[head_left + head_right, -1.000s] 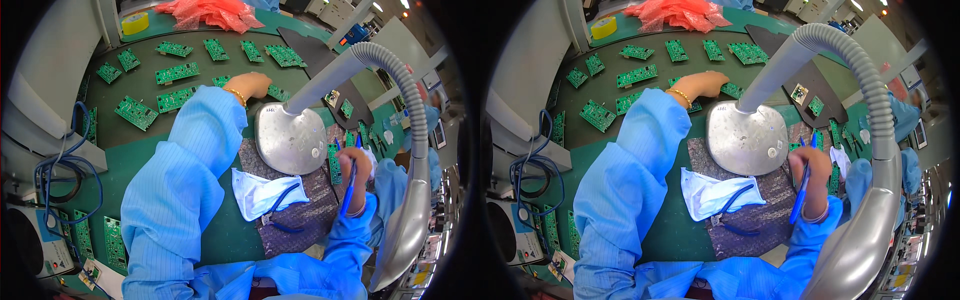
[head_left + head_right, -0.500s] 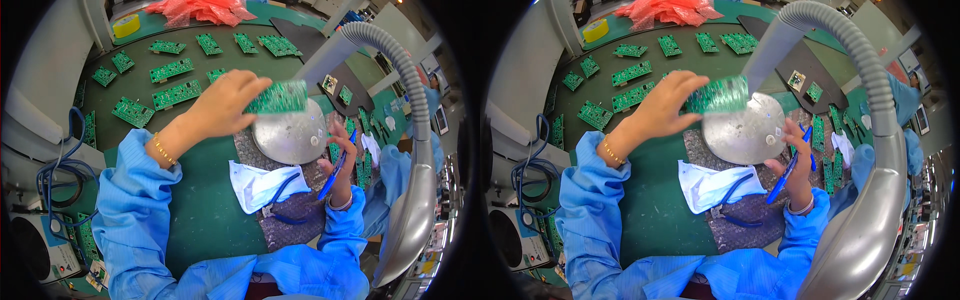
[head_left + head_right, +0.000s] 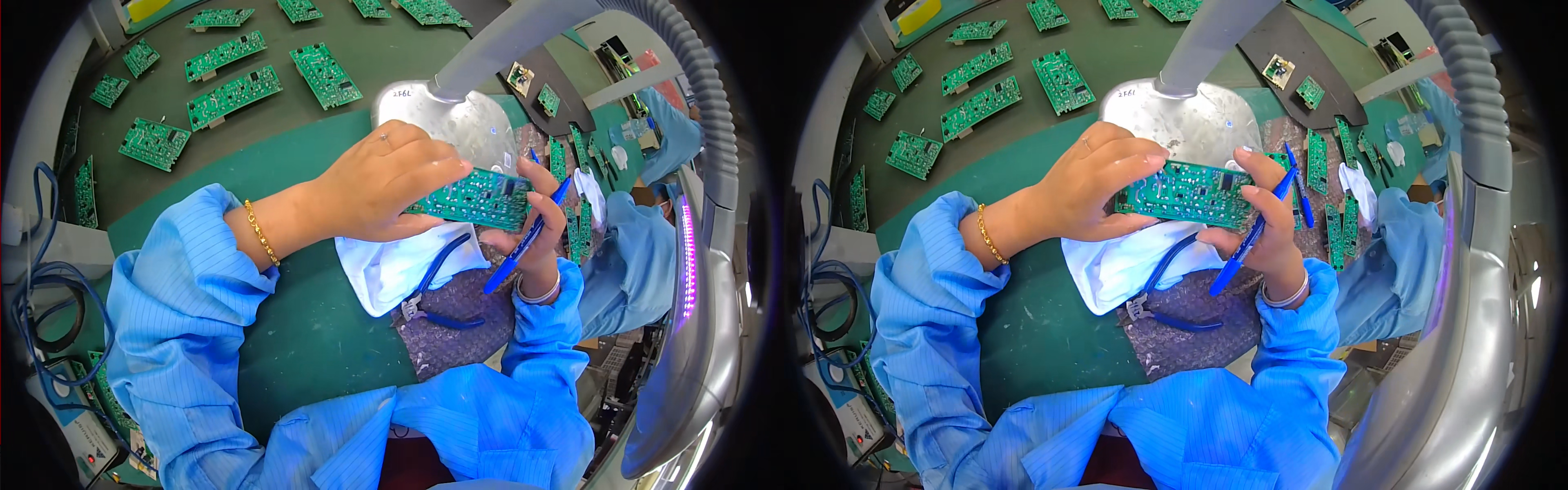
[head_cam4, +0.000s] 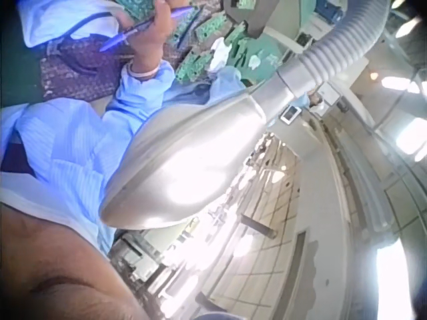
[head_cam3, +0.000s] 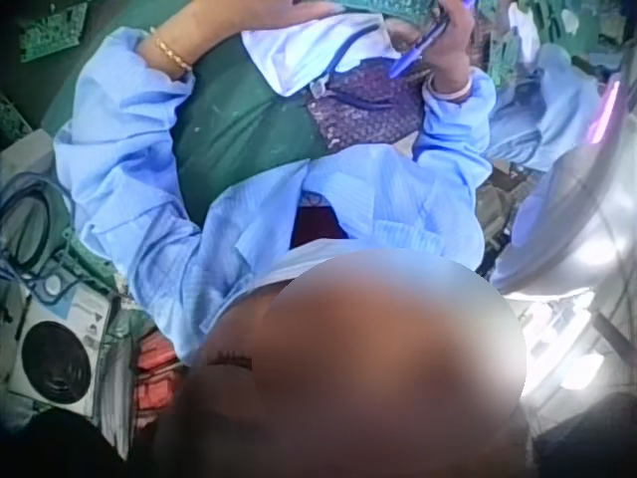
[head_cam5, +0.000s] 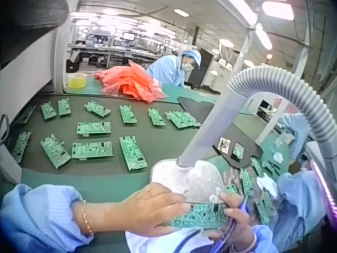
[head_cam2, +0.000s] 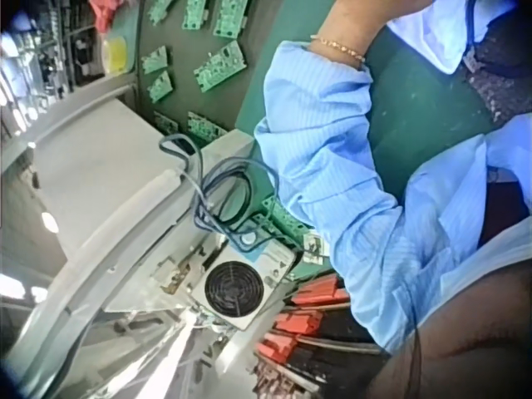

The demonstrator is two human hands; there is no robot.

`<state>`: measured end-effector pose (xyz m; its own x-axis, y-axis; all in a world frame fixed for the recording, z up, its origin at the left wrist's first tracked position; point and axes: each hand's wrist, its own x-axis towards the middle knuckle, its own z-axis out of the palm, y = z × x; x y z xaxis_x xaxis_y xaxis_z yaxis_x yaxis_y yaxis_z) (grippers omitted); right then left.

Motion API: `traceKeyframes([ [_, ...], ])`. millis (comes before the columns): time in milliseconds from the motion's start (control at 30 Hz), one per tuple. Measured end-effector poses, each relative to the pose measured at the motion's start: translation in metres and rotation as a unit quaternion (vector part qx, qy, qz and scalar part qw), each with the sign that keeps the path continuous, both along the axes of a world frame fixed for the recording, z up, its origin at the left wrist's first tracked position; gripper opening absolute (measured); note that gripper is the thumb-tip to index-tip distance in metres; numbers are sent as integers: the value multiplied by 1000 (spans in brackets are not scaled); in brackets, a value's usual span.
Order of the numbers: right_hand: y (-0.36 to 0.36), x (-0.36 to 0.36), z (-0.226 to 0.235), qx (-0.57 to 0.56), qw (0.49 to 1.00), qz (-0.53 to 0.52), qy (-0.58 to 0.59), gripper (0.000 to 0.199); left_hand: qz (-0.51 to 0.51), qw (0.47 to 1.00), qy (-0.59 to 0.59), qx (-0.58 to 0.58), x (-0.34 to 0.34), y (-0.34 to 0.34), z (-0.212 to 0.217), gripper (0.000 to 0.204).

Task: Inspecting and marking components on printed circuit boards at a workstation.

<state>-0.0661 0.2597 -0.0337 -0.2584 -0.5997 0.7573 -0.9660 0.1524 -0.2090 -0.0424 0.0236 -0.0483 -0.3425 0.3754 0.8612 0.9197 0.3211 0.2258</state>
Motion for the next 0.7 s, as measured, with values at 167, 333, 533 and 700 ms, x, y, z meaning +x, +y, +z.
traceKeyframes([
  [167,-1,5,3,30,999,-23,21,62,-3,1000,5,8,0,-3,-4,62],
  [333,-3,9,4,-10,999,-21,33,61,28,999,-9,31,4,-4,2,63],
  [533,-2,9,3,-20,998,-34,43,61,61,998,-7,9,4,-6,4,64],
  [700,-3,9,2,-34,997,-58,35,64,54,998,0,31,4,-9,-1,65],
])
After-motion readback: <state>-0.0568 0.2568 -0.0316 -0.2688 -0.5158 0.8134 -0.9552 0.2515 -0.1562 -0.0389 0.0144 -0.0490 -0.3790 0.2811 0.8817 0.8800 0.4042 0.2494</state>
